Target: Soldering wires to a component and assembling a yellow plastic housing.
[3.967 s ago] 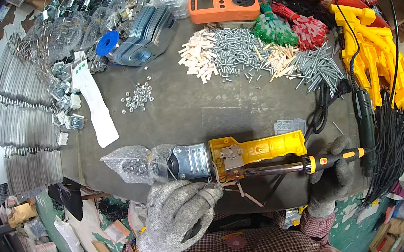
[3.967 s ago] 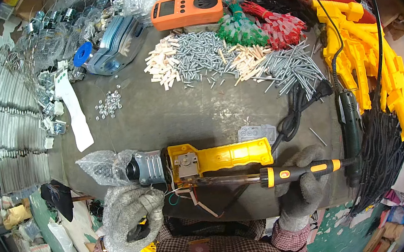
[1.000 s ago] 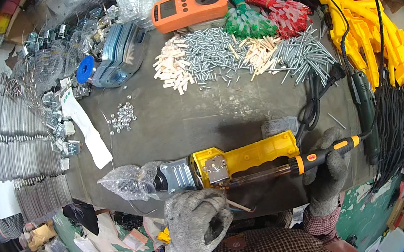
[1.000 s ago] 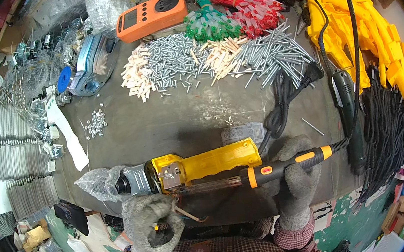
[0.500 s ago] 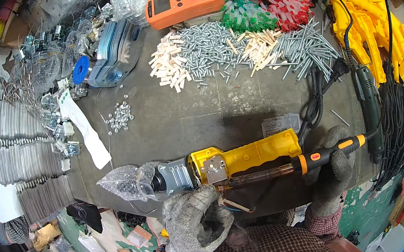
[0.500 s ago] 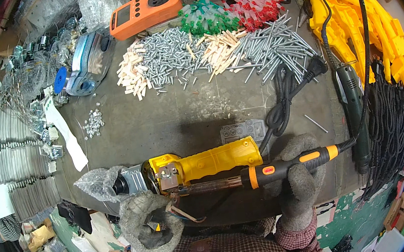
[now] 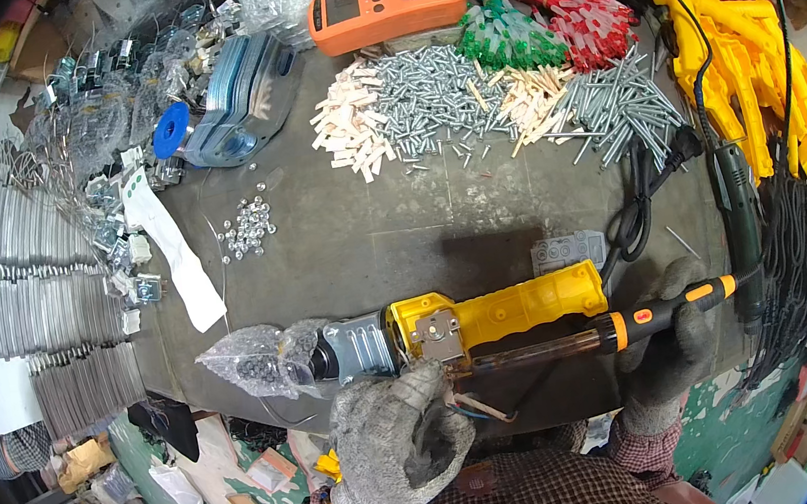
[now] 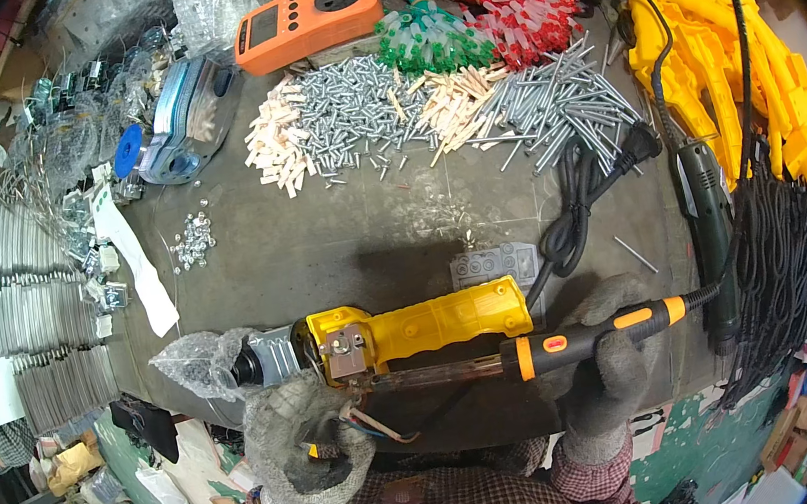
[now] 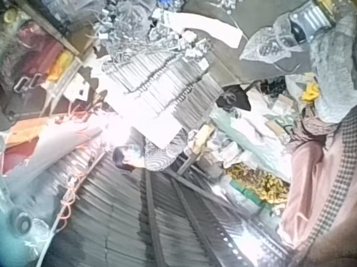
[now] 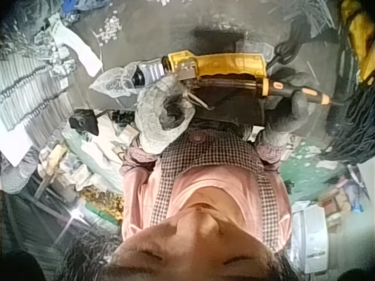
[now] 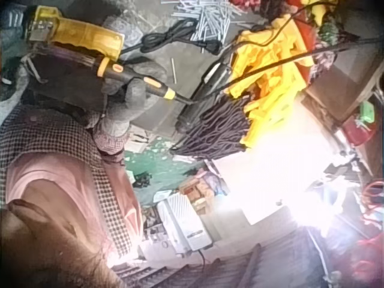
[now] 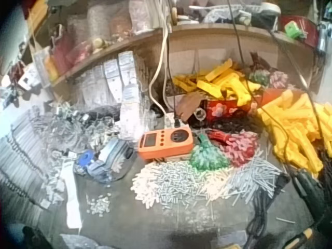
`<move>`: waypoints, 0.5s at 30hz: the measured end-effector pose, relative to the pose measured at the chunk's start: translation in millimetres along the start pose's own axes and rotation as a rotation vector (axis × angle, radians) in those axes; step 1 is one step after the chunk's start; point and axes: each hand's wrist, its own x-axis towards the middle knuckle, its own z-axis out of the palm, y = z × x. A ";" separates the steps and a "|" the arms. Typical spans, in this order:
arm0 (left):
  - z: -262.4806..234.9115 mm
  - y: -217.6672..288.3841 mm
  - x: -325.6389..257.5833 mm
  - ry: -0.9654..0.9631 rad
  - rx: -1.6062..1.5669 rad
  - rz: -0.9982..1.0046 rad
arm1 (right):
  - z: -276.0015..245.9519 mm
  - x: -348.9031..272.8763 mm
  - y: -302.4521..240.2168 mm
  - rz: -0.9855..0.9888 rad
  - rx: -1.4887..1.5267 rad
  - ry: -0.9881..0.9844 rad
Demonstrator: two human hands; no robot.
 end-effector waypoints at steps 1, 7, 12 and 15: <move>0.6 -0.4 -0.8 -0.002 0.011 0.006 | -1.1 -0.4 0.4 -0.016 -0.026 0.025; 9.6 -2.1 -4.1 0.082 -0.139 -0.042 | -5.4 -0.3 -2.9 -0.028 -0.181 0.124; 5.2 -1.1 0.4 0.078 -0.114 -0.004 | -5.1 -0.2 -9.4 -0.002 -0.163 0.088; 1.6 2.3 6.1 0.134 -0.100 0.027 | -4.9 1.7 -8.6 -0.005 -0.068 -0.012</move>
